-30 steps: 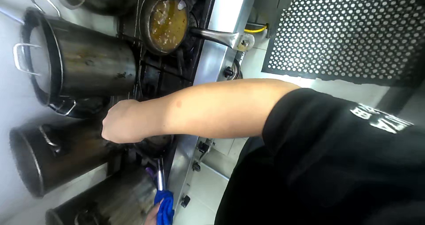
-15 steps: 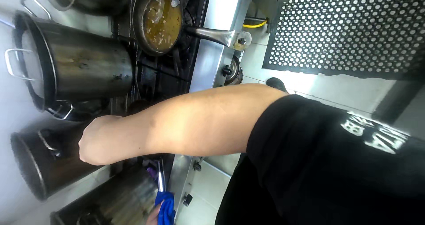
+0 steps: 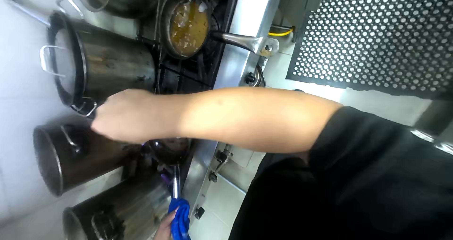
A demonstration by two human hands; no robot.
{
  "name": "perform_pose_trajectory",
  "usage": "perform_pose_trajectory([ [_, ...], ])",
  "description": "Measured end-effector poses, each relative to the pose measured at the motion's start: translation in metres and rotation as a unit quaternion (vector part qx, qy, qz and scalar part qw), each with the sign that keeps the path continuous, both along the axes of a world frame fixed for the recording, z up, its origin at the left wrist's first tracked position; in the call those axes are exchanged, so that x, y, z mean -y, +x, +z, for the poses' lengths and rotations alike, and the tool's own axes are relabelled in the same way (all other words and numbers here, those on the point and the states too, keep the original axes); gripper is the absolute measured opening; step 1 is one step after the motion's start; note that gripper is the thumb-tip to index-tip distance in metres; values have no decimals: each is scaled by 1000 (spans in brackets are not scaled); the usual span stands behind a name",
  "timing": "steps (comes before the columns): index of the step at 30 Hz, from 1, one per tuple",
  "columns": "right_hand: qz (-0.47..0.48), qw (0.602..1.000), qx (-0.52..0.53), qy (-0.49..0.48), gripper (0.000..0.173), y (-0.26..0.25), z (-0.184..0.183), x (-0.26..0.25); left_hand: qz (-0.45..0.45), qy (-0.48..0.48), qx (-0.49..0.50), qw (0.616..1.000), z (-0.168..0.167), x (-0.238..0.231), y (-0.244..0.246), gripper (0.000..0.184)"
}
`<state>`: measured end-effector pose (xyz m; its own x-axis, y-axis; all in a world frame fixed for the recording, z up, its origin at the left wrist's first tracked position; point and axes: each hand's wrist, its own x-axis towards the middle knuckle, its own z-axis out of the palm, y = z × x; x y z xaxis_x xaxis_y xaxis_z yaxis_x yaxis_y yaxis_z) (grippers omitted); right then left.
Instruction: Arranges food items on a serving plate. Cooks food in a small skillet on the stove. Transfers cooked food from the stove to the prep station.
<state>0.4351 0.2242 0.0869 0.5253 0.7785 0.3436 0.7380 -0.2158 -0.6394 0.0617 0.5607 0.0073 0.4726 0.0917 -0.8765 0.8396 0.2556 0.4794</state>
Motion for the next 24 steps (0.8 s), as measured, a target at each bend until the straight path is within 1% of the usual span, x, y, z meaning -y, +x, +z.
perform_pose_trajectory([
  [2, -8, 999, -6, -33, 11, 1, -7, 16, 29, 18, 3, 999, -3, 6, -2, 21],
  [4, -15, 997, -23, -76, 16, -2, -15, 26, 51, 21, 3, 998, -5, 15, -2, 31],
  [6, -25, 992, -48, -112, 16, -8, -25, 31, 63, 40, 0, 997, -7, 24, 0, 40],
  [8, -44, 988, -71, -132, 18, -17, -36, 33, 69, 48, 3, 996, -9, 35, 2, 41],
  [11, -81, 987, -93, -106, 24, -38, -55, 38, 99, 21, 33, 994, -10, 58, 3, 31],
  [13, -110, 985, -109, -81, 27, -56, -62, 41, 123, -10, 56, 991, -11, 72, 2, 28],
  [16, -154, 976, -142, -61, 29, -80, -66, 43, 160, -68, 89, 981, -15, 91, 3, 27],
  [19, -196, 968, -153, -35, 28, -98, -74, 39, 216, -143, 124, 958, -20, 108, 10, 25],
  [21, -213, 966, -145, -16, 28, -107, -79, 36, 250, -158, 135, 946, -22, 120, 17, 24],
  [24, -233, 963, -135, 5, 30, -117, -78, 32, 289, -166, 145, 932, -27, 131, 28, 28],
])
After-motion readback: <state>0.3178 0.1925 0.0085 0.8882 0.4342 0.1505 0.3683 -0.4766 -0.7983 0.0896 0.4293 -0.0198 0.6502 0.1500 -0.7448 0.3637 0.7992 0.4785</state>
